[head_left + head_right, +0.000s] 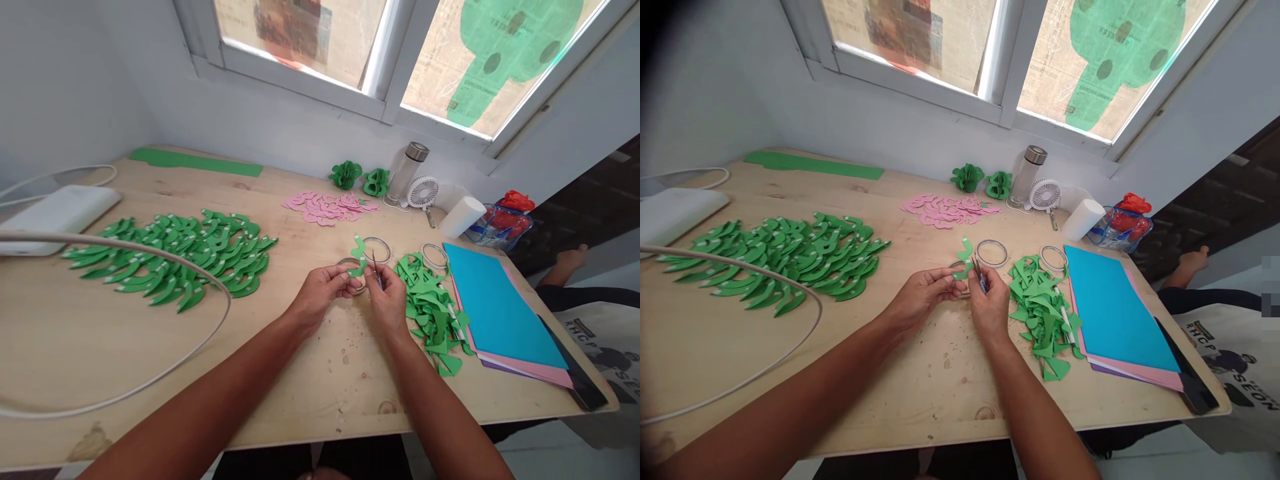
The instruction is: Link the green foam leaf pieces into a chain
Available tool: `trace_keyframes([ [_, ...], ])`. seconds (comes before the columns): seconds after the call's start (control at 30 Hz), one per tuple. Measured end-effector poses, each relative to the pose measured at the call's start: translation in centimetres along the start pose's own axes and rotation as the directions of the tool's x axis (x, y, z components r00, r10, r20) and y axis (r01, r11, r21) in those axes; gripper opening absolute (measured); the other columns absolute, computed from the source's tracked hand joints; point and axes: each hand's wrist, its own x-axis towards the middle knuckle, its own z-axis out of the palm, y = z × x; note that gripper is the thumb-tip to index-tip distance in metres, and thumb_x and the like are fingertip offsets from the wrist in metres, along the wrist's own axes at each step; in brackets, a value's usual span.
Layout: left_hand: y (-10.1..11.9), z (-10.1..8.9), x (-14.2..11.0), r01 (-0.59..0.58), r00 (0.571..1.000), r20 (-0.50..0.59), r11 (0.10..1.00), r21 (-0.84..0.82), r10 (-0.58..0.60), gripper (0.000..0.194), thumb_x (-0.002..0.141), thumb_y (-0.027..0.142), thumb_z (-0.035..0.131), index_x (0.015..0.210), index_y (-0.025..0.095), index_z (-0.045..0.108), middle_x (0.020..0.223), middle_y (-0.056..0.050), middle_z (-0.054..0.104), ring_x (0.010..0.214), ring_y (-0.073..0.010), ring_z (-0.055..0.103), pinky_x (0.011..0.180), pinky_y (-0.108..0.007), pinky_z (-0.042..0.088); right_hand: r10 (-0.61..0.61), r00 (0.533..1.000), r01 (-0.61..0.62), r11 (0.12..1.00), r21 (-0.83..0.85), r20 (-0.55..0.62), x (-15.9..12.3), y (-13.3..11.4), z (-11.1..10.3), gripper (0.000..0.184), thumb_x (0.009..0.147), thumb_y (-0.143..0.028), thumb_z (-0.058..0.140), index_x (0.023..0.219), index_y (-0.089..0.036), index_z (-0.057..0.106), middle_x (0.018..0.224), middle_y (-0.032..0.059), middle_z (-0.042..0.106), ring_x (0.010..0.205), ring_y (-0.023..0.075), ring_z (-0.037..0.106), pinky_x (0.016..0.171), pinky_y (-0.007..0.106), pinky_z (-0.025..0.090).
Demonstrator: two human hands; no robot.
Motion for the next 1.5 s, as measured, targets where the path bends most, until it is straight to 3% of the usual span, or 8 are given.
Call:
trace_keyframes([
  [0.3,0.0,0.2,-0.1,-0.081,0.994,-0.051,0.972,0.222,0.094,0.031,0.073,0.025,0.058,0.101,0.013,0.065,0.079,-0.006,0.068,0.072,-0.0167,0.061,0.066,-0.028,0.046,-0.013,0.999,0.01,0.998,-0.066,-0.035,-0.1,-0.1,-0.2,0.028,0.074,-0.042,0.055,0.065,-0.016,0.056,0.053,-0.0051,0.04,0.05,0.009,0.033,0.048,0.022,0.028],
  [0.5,0.0,0.4,-0.4,-0.259,0.94,-0.045,0.789,0.558,0.34,0.03,0.07,0.024,0.063,0.099,0.021,0.064,0.1,-0.006,0.066,0.09,-0.0203,0.059,0.072,-0.028,0.046,-0.034,0.998,0.027,0.99,-0.139,-0.053,-0.3,-0.2,-0.1,0.026,0.073,-0.04,0.056,0.063,-0.017,0.055,0.052,-0.0054,0.039,0.05,0.0092,0.034,0.047,0.022,0.028],
  [0.77,0.1,0.5,-0.8,-0.274,0.93,-0.002,0.697,0.663,0.368,0.014,0.072,0.022,0.06,0.085,0.02,0.064,0.081,-0.003,0.066,0.074,-0.0173,0.059,0.066,-0.026,0.045,-0.086,0.996,0.077,0.976,-0.205,-0.036,-0.6,-0.5,0.0,0.023,0.075,-0.036,0.056,0.064,-0.016,0.056,0.053,-0.0041,0.042,0.053,0.01,0.036,0.049,0.022,0.029],
  [0.93,0.2,0.4,-0.6,-0.292,0.945,0.061,0.74,0.605,0.323,0.017,0.075,0.026,0.058,0.088,0.019,0.066,0.084,-0.004,0.067,0.077,-0.0178,0.06,0.069,-0.026,0.046,-0.068,0.997,0.064,0.991,-0.119,-0.031,-0.5,-0.4,-0.1,0.023,0.076,-0.037,0.056,0.066,-0.016,0.057,0.055,-0.0043,0.044,0.052,0.0093,0.036,0.05,0.022,0.03],
  [1.03,0.1,0.4,-0.4,-0.282,0.957,0.077,0.834,0.473,0.28,0.021,0.076,0.028,0.057,0.092,0.017,0.067,0.091,-0.006,0.068,0.085,-0.0192,0.061,0.075,-0.028,0.046,-0.069,0.997,0.065,0.994,-0.087,-0.04,-0.4,-0.4,-0.1,0.024,0.076,-0.038,0.056,0.067,-0.015,0.058,0.055,-0.0045,0.044,0.052,0.0092,0.037,0.05,0.021,0.03],
  [1.17,0.1,0.4,0.0,-0.143,0.99,0.028,0.964,0.224,0.141,0.027,0.074,0.032,0.06,0.095,0.014,0.066,0.093,-0.007,0.068,0.081,-0.0199,0.063,0.072,-0.029,0.048,-0.069,0.997,0.067,0.995,-0.073,-0.036,-0.4,-0.4,-0.1,0.024,0.076,-0.038,0.057,0.068,-0.015,0.059,0.055,-0.0045,0.046,0.052,0.0091,0.038,0.05,0.021,0.03],
  [1.27,0.2,0.3,0.1,-0.08,0.996,-0.017,0.99,0.118,0.083,0.031,0.071,0.032,0.064,0.096,0.013,0.066,0.092,-0.008,0.068,0.079,-0.0196,0.063,0.071,-0.03,0.049,-0.083,0.997,0.082,0.991,-0.106,-0.009,-0.5,-0.4,0.0,0.026,0.076,-0.038,0.057,0.066,-0.015,0.058,0.054,-0.005,0.044,0.05,0.0085,0.036,0.048,0.021,0.029],
  [1.5,1.2,-0.4,0.1,0.009,0.998,0.068,0.992,-0.129,0.0,0.027,0.066,0.026,0.07,0.089,0.012,0.067,0.084,-0.009,0.069,0.079,-0.021,0.063,0.073,-0.034,0.049,-0.066,0.994,0.075,0.992,-0.101,0.09,-0.8,-0.4,0.3,0.025,0.075,-0.038,0.057,0.067,-0.015,0.059,0.053,-0.0047,0.043,0.049,0.0085,0.035,0.046,0.021,0.028],
])
